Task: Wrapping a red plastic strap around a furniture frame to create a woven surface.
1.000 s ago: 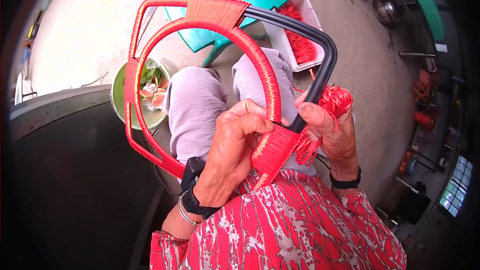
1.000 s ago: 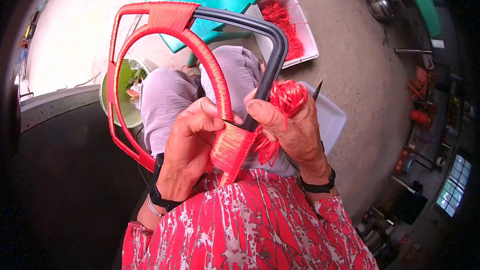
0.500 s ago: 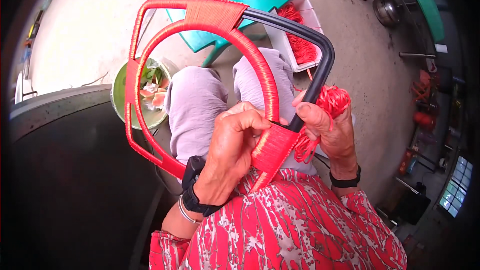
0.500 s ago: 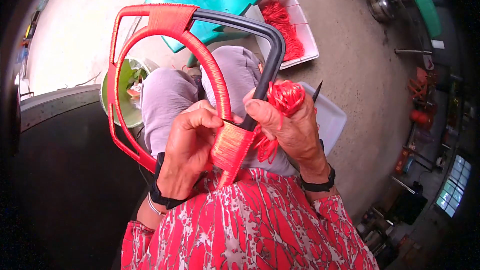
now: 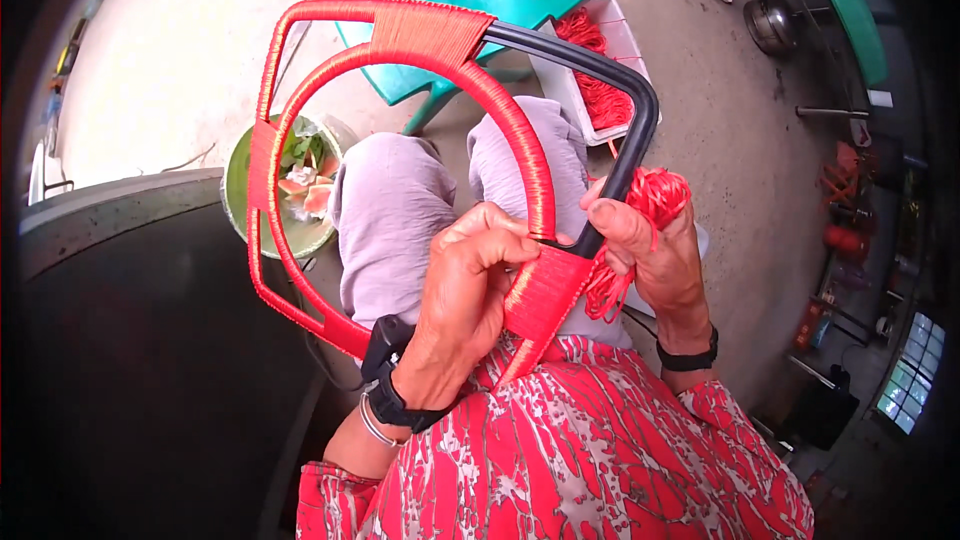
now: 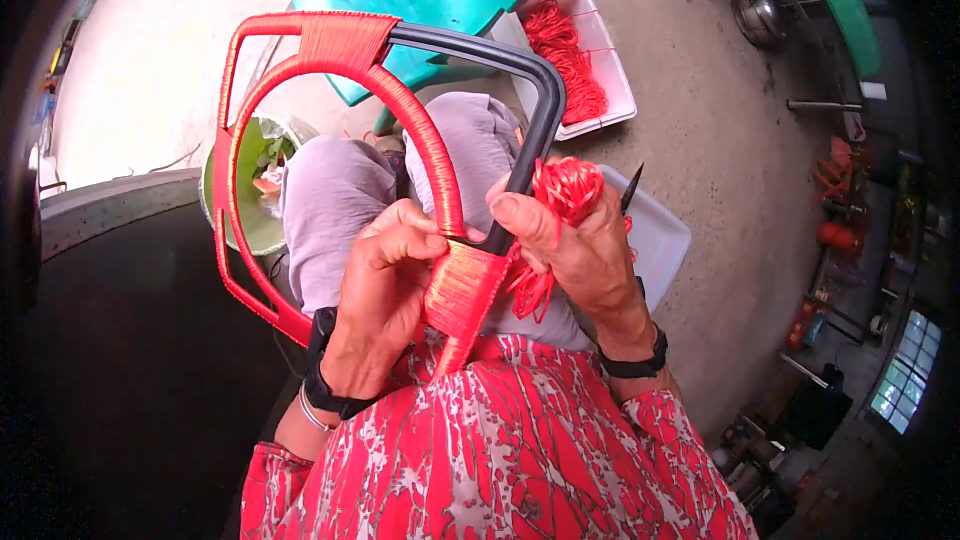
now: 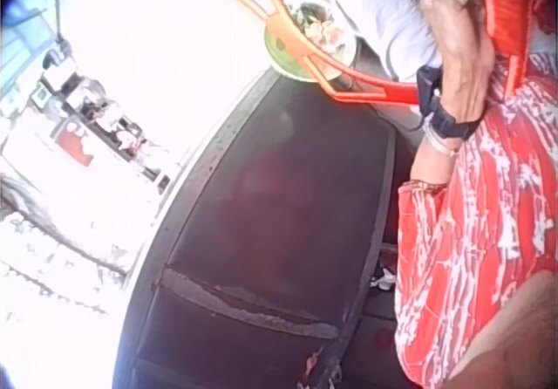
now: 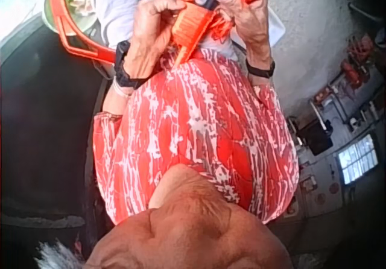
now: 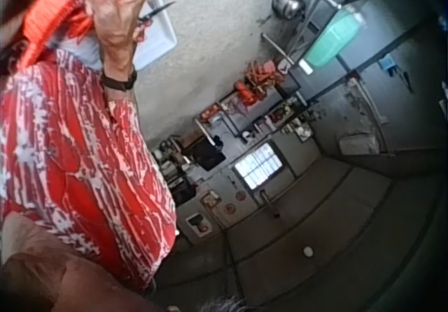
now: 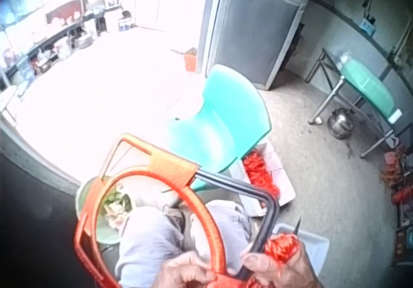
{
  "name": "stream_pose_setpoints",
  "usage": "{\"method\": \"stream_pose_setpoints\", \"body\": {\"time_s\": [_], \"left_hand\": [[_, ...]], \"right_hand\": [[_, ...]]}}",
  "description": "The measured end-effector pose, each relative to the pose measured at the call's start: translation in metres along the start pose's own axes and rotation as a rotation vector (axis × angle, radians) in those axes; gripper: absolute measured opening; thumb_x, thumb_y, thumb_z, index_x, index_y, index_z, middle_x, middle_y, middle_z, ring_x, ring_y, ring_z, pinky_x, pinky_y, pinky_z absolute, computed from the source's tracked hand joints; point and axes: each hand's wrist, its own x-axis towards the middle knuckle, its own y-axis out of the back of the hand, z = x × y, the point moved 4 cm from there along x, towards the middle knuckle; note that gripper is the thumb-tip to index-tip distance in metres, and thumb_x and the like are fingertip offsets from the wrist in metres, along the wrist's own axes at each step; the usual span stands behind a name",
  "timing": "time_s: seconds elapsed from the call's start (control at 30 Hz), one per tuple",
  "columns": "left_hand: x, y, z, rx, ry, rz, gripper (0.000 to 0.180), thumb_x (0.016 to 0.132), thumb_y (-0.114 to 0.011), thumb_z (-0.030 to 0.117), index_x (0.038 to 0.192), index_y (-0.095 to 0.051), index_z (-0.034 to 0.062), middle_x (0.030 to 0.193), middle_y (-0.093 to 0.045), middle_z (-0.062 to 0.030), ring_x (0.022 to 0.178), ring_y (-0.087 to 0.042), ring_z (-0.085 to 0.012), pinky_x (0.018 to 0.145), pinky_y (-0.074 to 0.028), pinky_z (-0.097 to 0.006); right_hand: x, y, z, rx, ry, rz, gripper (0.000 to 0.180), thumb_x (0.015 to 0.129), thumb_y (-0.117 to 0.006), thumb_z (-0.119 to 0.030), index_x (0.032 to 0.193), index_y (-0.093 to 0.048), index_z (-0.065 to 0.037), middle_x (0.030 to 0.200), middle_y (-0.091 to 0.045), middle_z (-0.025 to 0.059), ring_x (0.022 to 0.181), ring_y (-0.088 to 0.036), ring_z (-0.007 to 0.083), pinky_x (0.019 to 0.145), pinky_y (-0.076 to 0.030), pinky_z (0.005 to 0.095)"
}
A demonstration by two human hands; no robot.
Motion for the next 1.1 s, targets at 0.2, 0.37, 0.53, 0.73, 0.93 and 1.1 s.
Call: {"method": "stream_pose_setpoints", "body": {"time_s": [0.2,0.37,0.53,0.73,0.93,1.1], "left_hand": [[0.000,-0.008,0.002,-0.025,-0.025,0.015,0.007,0.074,-0.052,-0.009,0.078,-0.053,-0.0032,0.087,-0.065,-0.0239,0.072,-0.065,-0.0206,0.070,-0.056,-0.030],[-0.003,-0.010,0.004,-0.027,-0.018,0.049,0.004,0.078,-0.053,-0.005,0.081,-0.055,-0.0029,0.085,-0.066,-0.0194,0.071,-0.063,-0.0174,0.069,-0.055,-0.027],[-0.001,0.009,-0.003,0.034,-0.016,0.043,0.008,0.084,-0.059,0.004,0.088,-0.055,-0.0016,0.092,-0.066,-0.0210,0.080,-0.067,-0.0237,0.076,-0.057,-0.034],[-0.004,0.004,-0.004,-0.004,-0.042,0.082,0.007,0.084,-0.059,0.002,0.089,-0.058,-0.0022,0.085,-0.064,-0.0111,0.073,-0.063,-0.0161,0.070,-0.055,-0.028],[-0.005,0.003,-0.006,-0.039,-0.064,0.116,0.006,0.083,-0.058,-0.002,0.088,-0.059,-0.0046,0.084,-0.063,-0.0106,0.072,-0.062,-0.0152,0.066,-0.056,-0.028],[-0.005,0.004,-0.007,0.018,-0.121,0.143,0.005,0.083,-0.058,-0.003,0.087,-0.059,-0.0054,0.084,-0.063,-0.0109,0.072,-0.063,-0.0152,0.066,-0.056,-0.028]], "right_hand": [[0.003,0.000,0.002,0.030,0.000,0.000,0.018,0.082,-0.070,-0.016,0.091,-0.063,-0.002,0.064,-0.054,-0.0027,0.044,-0.039,0.0022,0.040,-0.028,0.0198],[0.002,-0.002,-0.001,0.027,0.014,0.010,0.018,0.082,-0.070,-0.016,0.092,-0.063,-0.002,0.064,-0.054,-0.0025,0.044,-0.040,0.0021,0.040,-0.029,0.0200],[0.001,0.001,0.001,0.027,-0.010,0.022,0.017,0.083,-0.069,-0.015,0.093,-0.063,-0.002,0.064,-0.053,-0.0031,0.045,-0.039,0.0021,0.040,-0.029,0.0199],[0.000,0.003,0.003,0.003,0.008,0.019,0.017,0.084,-0.068,-0.014,0.093,-0.063,-0.002,0.065,-0.052,-0.0034,0.046,-0.039,0.0020,0.041,-0.029,0.0197],[0.001,0.004,0.005,0.020,0.007,0.011,0.017,0.084,-0.069,-0.015,0.093,-0.063,-0.002,0.066,-0.051,-0.0035,0.046,-0.039,0.0018,0.041,-0.028,0.0194],[0.003,0.005,0.009,0.047,0.008,-0.010,0.017,0.084,-0.069,-0.015,0.093,-0.063,-0.002,0.066,-0.051,-0.0039,0.046,-0.038,0.0013,0.041,-0.028,0.0190]]}}
